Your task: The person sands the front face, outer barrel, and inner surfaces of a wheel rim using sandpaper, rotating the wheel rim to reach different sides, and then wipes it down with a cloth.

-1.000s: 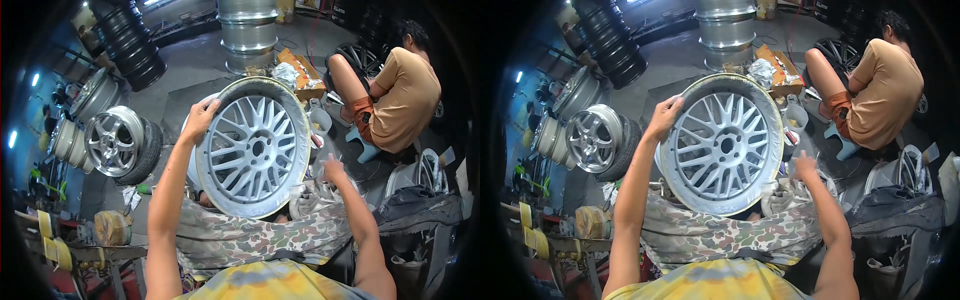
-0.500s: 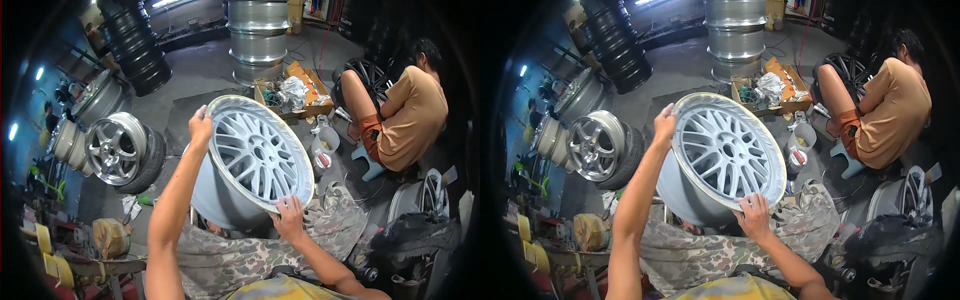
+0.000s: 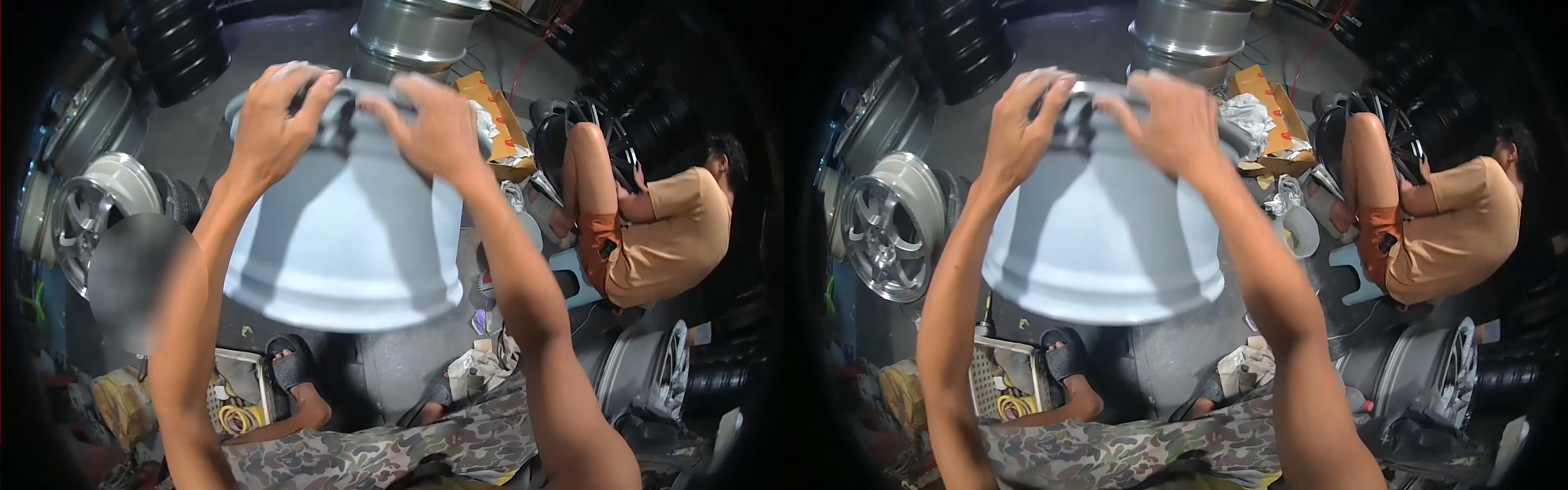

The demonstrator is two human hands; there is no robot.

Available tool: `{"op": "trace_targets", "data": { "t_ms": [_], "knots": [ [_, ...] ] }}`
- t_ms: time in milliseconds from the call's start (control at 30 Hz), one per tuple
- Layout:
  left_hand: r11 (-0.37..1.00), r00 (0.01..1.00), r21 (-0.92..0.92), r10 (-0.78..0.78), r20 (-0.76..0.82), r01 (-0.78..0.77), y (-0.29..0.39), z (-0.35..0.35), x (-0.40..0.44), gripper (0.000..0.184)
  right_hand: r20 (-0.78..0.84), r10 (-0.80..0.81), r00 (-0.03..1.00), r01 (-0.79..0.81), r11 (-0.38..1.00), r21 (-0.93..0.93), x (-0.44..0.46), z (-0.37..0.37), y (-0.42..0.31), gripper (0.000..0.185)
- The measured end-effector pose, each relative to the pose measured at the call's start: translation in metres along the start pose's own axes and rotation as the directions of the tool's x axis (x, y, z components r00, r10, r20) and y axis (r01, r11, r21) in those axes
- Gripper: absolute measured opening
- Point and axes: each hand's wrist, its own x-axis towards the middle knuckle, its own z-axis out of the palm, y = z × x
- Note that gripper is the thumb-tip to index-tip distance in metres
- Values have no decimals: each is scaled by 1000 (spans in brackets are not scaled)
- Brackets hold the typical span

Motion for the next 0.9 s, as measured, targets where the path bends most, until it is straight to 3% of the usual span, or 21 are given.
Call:
{"op": "trace_targets", "data": {
  "t_ms": [67, 100, 167, 200, 300, 367, 400, 500, 567, 600, 633, 667, 700, 733, 767, 800, 833, 900],
  "knots": [
    [965, 985, 223, 156, -73, -137, -41, 26, 16, 41, 11, 27, 1000, -27, 999, -26, 42, 32, 30, 61],
    [977, 997, 198, 77, -9, -74, -62, 33, 33, 43, 172, 139, 975, -125, 988, -94, 65, 38, 36, 69],
    [987, 991, 145, -88, 96, 74, -92, 45, 70, 41, 186, 133, 974, -123, 990, -63, 99, 79, 76, 77],
    [982, 977, 116, -165, 138, 150, -101, 57, 88, 40, 283, 205, 937, -181, 977, -111, 112, 82, 80, 56],
    [957, 950, 124, -279, 140, 262, -137, 93, 113, 46, 352, 317, 881, -289, 948, -130, 135, 109, 108, 66],
    [953, 939, 218, -260, 224, 212, -149, 105, 119, 50, 363, 256, 896, -199, 962, -187, 143, 129, 144, 82],
    [946, 923, 289, -239, 301, 151, -154, 109, 119, 56, 409, 314, 857, -253, 947, -196, 145, 133, 155, 83],
    [963, 927, 253, -179, 329, 96, -106, 91, 66, 54, 478, 467, 744, -405, 884, -233, 143, 130, 175, 85],
    [932, 842, 141, -362, 400, 334, -67, 65, 64, 56, 536, 537, 651, -477, 839, -262, 138, 121, 181, 81],
    [911, 829, 94, -406, 385, 402, -64, 65, 65, 56, 313, 485, 816, -405, 868, -288, 113, 134, 183, 72],
    [909, 838, 85, -410, 361, 408, -61, 66, 67, 56, 210, 456, 865, -366, 859, -359, 114, 125, 154, 63],
    [877, 799, 160, -479, 363, 453, -58, 69, 68, 51, 274, 491, 827, -392, 852, -347, 119, 119, 145, 57],
    [895, 853, 66, -441, 279, 441, -57, 68, 73, 43, 207, 439, 875, -391, 890, -235, 114, 121, 151, 53],
    [910, 897, -30, -401, 187, 413, -57, 65, 78, 35, 176, 489, 854, -440, 861, -256, 114, 121, 149, 51],
    [905, 893, -35, -411, 185, 424, -56, 65, 79, 35, 142, 474, 869, -433, 867, -245, 107, 121, 152, 51],
    [891, 882, -63, -431, 190, 449, -53, 68, 78, 24, 100, 451, 887, -416, 874, -251, 102, 121, 156, 50],
    [875, 870, -93, -452, 197, 476, -51, 68, 77, 13, 141, 488, 861, -448, 860, -243, 104, 117, 156, 49],
    [877, 882, -140, -432, 186, 459, -49, 70, 74, 9, 188, 533, 825, -492, 841, -225, 110, 115, 157, 49]
  ]
}}
